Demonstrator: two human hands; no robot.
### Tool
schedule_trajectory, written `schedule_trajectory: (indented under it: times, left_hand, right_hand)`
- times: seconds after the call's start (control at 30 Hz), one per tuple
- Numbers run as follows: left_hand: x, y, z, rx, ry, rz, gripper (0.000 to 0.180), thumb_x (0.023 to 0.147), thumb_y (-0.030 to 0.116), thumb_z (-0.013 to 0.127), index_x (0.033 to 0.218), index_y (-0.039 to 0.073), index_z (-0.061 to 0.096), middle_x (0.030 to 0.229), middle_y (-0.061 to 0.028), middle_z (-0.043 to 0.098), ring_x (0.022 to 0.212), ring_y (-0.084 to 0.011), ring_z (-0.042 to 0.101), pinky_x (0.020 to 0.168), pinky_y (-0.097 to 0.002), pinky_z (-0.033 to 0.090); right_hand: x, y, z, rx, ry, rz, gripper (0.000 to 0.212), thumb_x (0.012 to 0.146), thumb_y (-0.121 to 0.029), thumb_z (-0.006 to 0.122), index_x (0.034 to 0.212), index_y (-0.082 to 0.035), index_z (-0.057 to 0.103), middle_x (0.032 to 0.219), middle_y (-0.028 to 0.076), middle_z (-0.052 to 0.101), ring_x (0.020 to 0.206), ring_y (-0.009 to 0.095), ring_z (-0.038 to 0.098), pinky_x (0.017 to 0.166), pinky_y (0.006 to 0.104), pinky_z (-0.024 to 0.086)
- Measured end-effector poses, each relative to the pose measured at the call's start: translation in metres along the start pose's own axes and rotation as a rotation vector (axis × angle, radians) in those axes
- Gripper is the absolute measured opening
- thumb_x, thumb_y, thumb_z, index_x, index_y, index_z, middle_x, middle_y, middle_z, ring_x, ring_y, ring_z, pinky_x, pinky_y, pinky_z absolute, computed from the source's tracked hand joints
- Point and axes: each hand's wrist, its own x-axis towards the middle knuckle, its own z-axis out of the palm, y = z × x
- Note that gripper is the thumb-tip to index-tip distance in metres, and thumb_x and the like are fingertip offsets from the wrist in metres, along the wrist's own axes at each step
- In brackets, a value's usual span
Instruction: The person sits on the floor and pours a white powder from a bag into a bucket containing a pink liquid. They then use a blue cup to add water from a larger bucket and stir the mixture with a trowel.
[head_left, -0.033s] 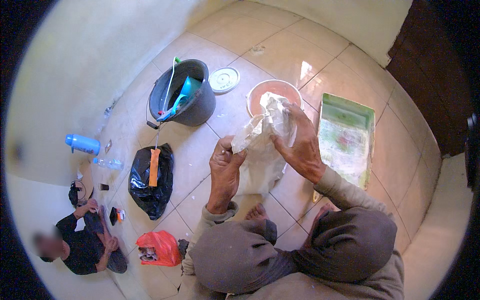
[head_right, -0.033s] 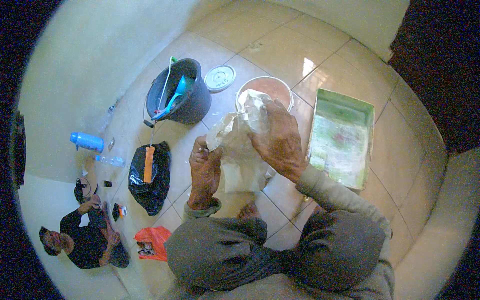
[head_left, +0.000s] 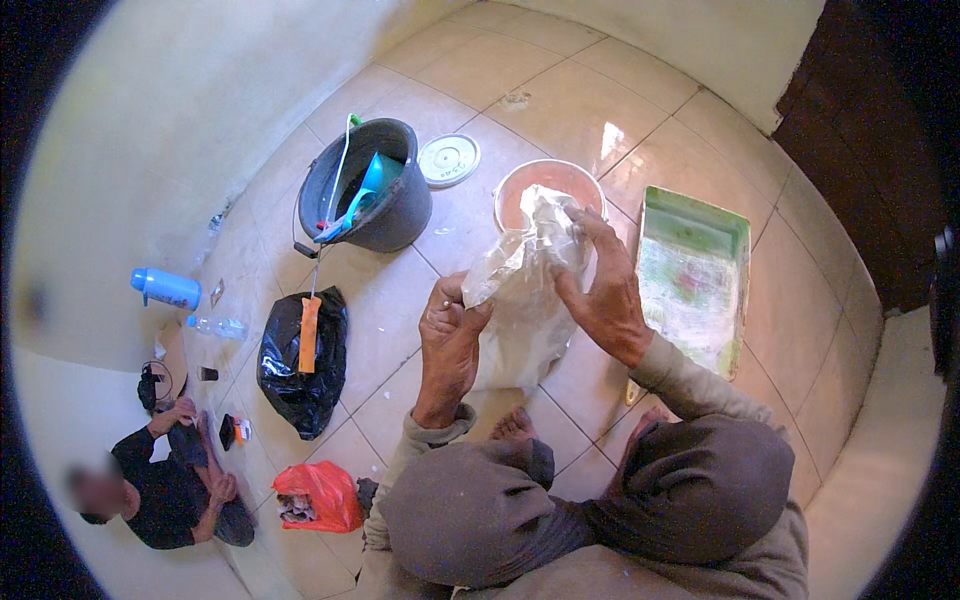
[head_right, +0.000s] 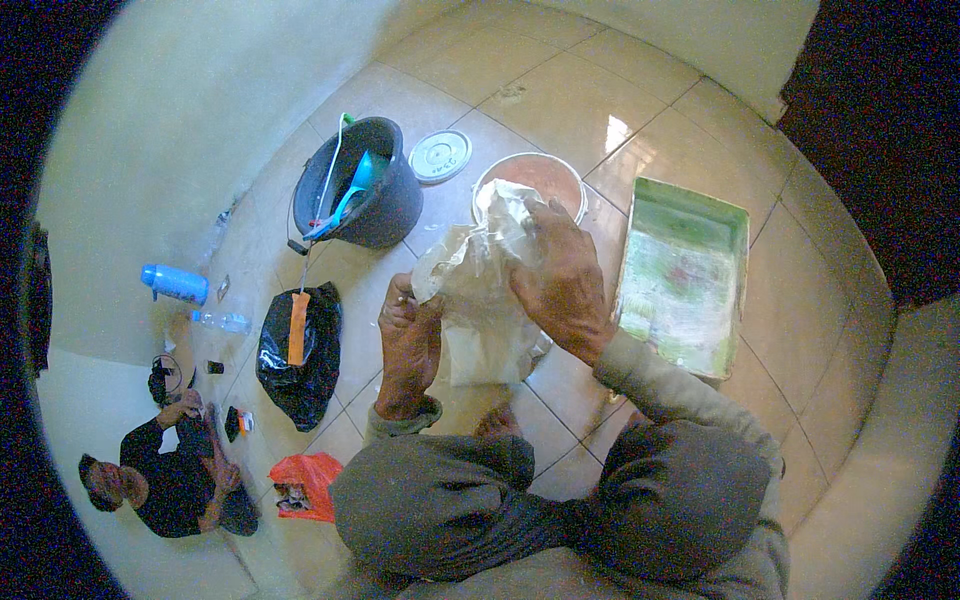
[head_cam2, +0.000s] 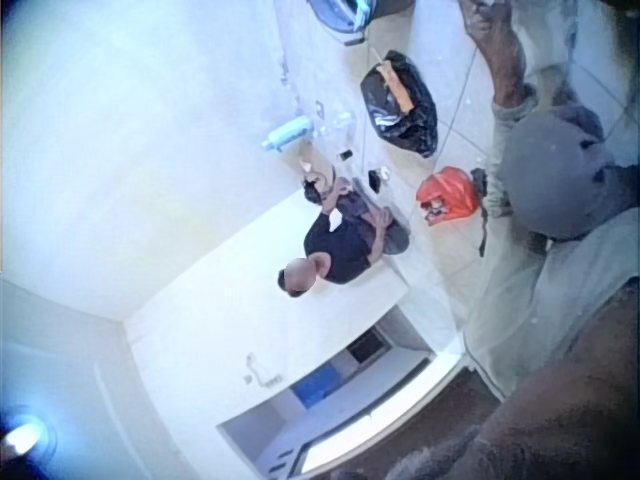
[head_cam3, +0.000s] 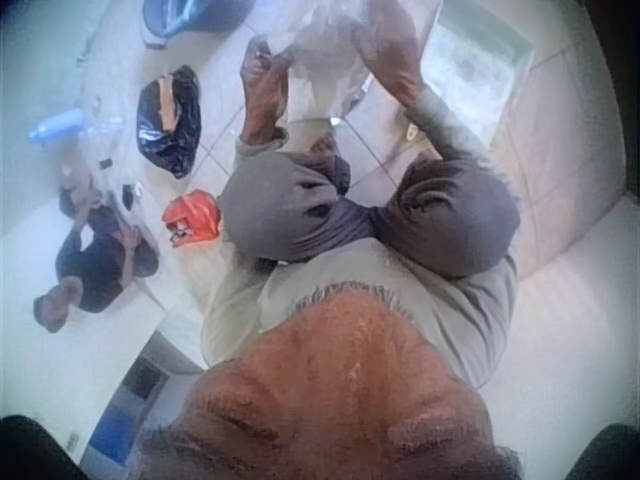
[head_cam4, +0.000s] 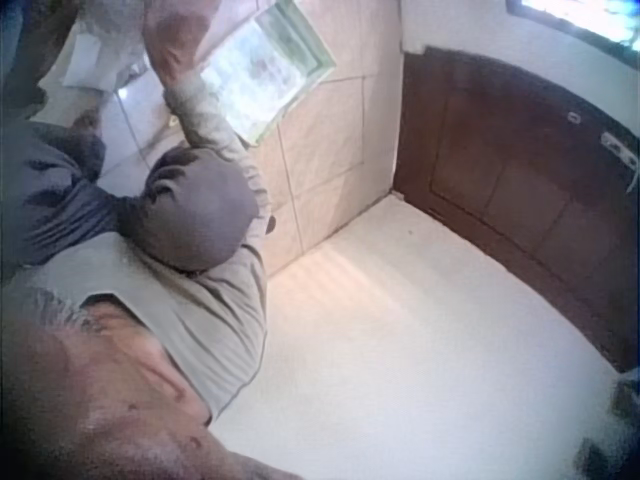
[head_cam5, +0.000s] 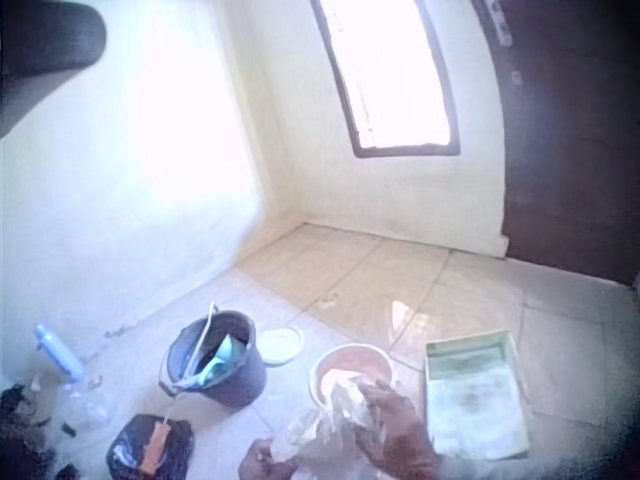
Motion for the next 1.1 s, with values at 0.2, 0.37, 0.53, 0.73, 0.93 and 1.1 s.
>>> schedule_trajectory:
  times: [0.2, 0.37, 0.53, 0.73, 0.93, 1.1]
  left_hand:
    - [0.007, 0.012, -0.019, 0.033, 0.056, 0.011, 0.020, 0.086, -0.002, 0.059, 0.104, 0.003, 0.052, 0.101, -0.0074, 0.064, 0.091, -0.0119, 0.059, 0.084, -0.0270, 0.047]
    - [0.014, 0.036, -0.024, 0.138, 0.175, -0.029, 0.019, 0.084, -0.001, 0.063, 0.103, -0.001, 0.059, 0.101, -0.0093, 0.066, 0.088, -0.0123, 0.061, 0.082, -0.0259, 0.047]
    - [0.017, 0.057, -0.051, 0.360, 0.295, 0.109, 0.013, 0.084, 0.002, 0.064, 0.097, -0.001, 0.064, 0.095, -0.0066, 0.066, 0.084, -0.0111, 0.059, 0.077, -0.0243, 0.046]
    - [0.022, 0.089, -0.053, 0.485, 0.313, 0.250, 0.013, 0.088, 0.009, 0.061, 0.096, -0.002, 0.063, 0.092, -0.0060, 0.065, 0.081, -0.0104, 0.056, 0.073, -0.0257, 0.044]
    - [0.027, 0.093, -0.067, 0.559, 0.328, 0.395, 0.009, 0.089, 0.005, 0.058, 0.093, -0.002, 0.062, 0.090, -0.0054, 0.064, 0.082, -0.0114, 0.056, 0.074, -0.0258, 0.044]
    - [0.020, 0.109, -0.050, 0.709, 0.300, 0.422, 0.007, 0.088, 0.004, 0.058, 0.089, -0.001, 0.062, 0.085, -0.0021, 0.062, 0.080, -0.0101, 0.055, 0.073, -0.0245, 0.043]
  right_hand:
    - [-0.005, 0.013, -0.022, 0.444, 0.053, 0.377, 0.014, 0.079, -0.003, 0.063, 0.093, -0.003, 0.063, 0.092, 0.008, 0.063, 0.087, 0.017, 0.058, 0.084, 0.0313, 0.044]
    - [-0.002, 0.003, -0.048, 0.602, 0.015, 0.486, 0.008, 0.081, 0.000, 0.063, 0.088, -0.001, 0.063, 0.080, 0.003, 0.064, 0.075, 0.010, 0.057, 0.071, 0.0257, 0.047]
    - [0.003, -0.006, -0.068, 0.742, -0.014, 0.472, 0.006, 0.083, 0.001, 0.061, 0.089, 0.000, 0.061, 0.080, 0.004, 0.063, 0.072, 0.010, 0.057, 0.066, 0.0241, 0.048]
    - [0.020, -0.023, -0.092, 0.684, -0.106, 0.433, 0.005, 0.082, 0.002, 0.061, 0.086, 0.000, 0.060, 0.078, 0.004, 0.062, 0.071, 0.011, 0.059, 0.066, 0.0252, 0.050]
    - [0.035, -0.039, -0.121, 0.581, -0.166, 0.364, 0.002, 0.082, 0.002, 0.060, 0.081, 0.000, 0.059, 0.077, 0.003, 0.062, 0.072, 0.010, 0.057, 0.067, 0.0248, 0.048]
    - [0.053, -0.047, -0.142, 0.450, -0.260, 0.367, 0.003, 0.081, -0.001, 0.061, 0.082, -0.001, 0.059, 0.075, 0.003, 0.061, 0.069, 0.009, 0.056, 0.064, 0.0236, 0.046]
